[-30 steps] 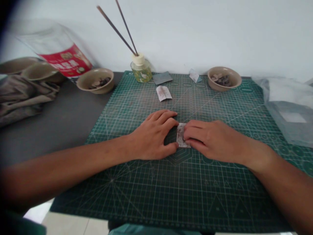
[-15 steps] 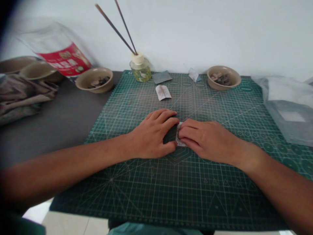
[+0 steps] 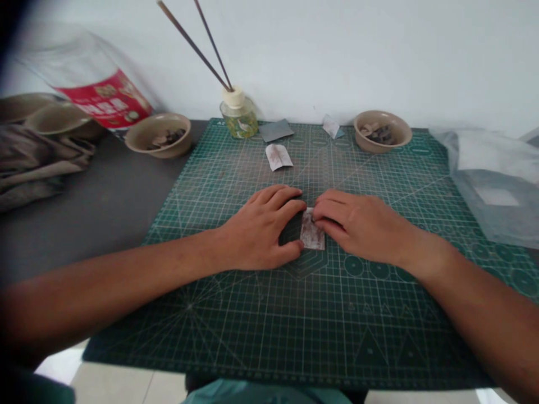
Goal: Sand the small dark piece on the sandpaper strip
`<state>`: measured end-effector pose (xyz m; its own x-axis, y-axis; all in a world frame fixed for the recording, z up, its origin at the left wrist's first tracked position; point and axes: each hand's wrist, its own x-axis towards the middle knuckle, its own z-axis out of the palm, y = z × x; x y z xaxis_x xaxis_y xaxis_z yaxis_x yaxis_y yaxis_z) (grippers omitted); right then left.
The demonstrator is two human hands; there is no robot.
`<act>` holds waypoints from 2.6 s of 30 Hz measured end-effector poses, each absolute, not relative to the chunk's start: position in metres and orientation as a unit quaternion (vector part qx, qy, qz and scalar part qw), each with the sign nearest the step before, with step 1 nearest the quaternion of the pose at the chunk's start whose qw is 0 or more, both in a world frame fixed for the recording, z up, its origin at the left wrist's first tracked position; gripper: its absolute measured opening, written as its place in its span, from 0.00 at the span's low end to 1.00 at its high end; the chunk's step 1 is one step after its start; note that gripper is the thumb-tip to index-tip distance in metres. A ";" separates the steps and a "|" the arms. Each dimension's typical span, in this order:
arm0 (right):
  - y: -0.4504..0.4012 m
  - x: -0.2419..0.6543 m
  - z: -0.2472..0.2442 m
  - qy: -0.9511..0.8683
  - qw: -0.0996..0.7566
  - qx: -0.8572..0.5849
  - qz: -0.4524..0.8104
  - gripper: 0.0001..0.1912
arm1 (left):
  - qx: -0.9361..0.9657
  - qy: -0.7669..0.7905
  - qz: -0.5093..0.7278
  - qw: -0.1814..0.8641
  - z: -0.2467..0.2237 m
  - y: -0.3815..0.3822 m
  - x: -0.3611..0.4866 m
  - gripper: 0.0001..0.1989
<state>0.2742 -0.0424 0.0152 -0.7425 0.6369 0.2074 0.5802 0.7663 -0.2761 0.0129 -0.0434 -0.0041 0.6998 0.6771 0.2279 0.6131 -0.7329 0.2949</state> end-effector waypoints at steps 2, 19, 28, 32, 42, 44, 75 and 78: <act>-0.045 0.274 0.017 -0.928 0.136 -0.316 0.141 0.10 | 0.918 0.350 0.162 0.095 -0.004 -0.044 0.013 0.29; -0.043 0.271 0.013 -0.949 0.149 -0.265 0.090 0.12 | 0.921 0.341 0.165 0.086 -0.007 -0.043 0.013 0.27; -0.047 0.272 0.016 -0.947 0.123 -0.266 0.132 0.11 | 0.922 0.342 0.166 0.076 -0.006 -0.044 0.014 0.29; -0.044 0.273 0.011 -0.934 0.141 -0.318 0.083 0.11 | 0.922 0.342 0.165 0.075 -0.006 -0.044 0.013 0.28; -0.050 0.274 0.015 -0.935 0.109 -0.299 0.156 0.10 | 0.921 0.342 0.168 0.079 -0.007 -0.045 0.014 0.30; -0.047 0.271 0.012 -0.932 0.128 -0.321 0.112 0.11 | 0.922 0.341 0.168 0.078 -0.007 -0.044 0.014 0.29; -0.034 0.284 0.016 -0.904 0.148 -0.378 0.136 0.08 | 0.921 0.345 0.163 0.074 -0.005 -0.045 0.014 0.30; -0.040 0.282 0.018 -0.915 0.123 -0.324 0.209 0.08 | 0.921 0.346 0.163 0.079 -0.006 -0.045 0.014 0.30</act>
<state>0.2824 -0.0397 0.0176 -0.7602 0.6436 0.0894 0.5408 0.7030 -0.4619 0.0139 -0.0452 -0.0060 0.7081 0.6623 0.2447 0.6107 -0.7484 0.2585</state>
